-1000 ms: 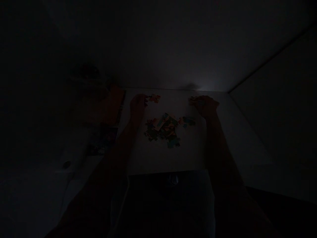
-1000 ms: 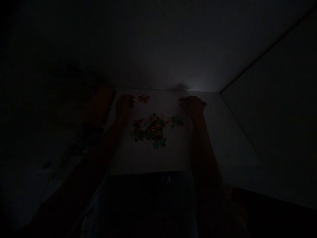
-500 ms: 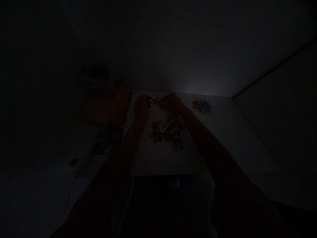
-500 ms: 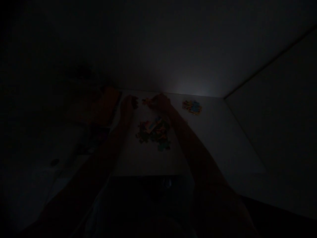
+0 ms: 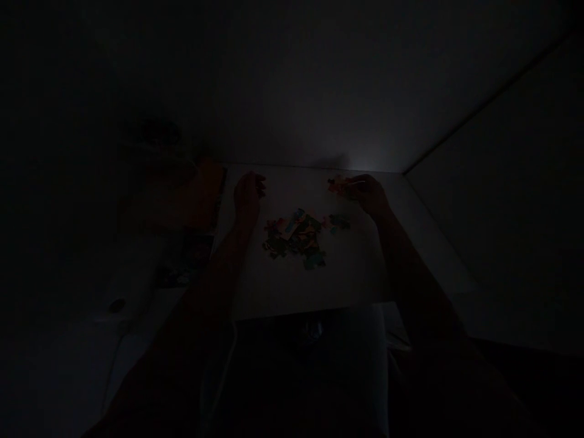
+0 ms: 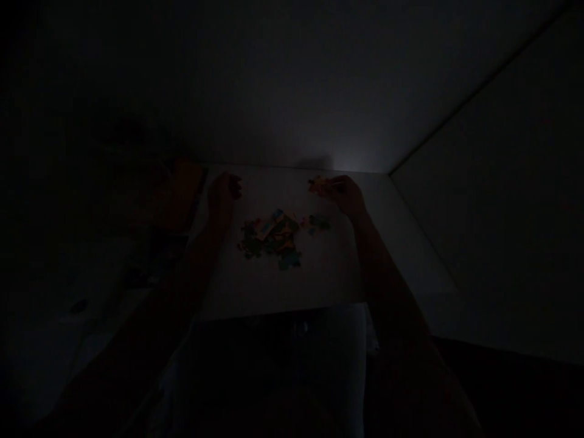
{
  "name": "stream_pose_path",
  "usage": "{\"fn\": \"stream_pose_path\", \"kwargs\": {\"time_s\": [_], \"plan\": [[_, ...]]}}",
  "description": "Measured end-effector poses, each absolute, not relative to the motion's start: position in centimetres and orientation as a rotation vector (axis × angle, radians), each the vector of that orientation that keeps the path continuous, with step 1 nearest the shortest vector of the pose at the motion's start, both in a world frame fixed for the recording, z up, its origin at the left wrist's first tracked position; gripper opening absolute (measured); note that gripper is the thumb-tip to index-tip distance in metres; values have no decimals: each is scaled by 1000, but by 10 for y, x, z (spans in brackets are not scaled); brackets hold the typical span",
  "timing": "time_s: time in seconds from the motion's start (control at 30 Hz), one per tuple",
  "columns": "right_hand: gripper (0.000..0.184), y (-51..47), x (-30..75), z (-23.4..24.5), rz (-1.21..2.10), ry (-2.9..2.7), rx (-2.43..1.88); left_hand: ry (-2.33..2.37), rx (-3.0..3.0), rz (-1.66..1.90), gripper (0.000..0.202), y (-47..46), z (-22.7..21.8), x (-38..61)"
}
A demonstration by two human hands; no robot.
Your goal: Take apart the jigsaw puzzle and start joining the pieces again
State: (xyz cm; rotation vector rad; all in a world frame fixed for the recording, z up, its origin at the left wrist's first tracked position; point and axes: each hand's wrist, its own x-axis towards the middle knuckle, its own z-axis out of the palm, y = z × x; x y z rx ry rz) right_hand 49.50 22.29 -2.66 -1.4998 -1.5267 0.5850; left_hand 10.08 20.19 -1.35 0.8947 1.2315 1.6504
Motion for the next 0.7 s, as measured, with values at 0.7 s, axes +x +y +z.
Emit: {"fn": "stream_pose_path", "kwargs": {"time_s": [0.7], "plan": [[68, 221, 494, -37, -31, -2064, -2085, 1288, 1180, 1509, 67, 192, -18, 99]]}}
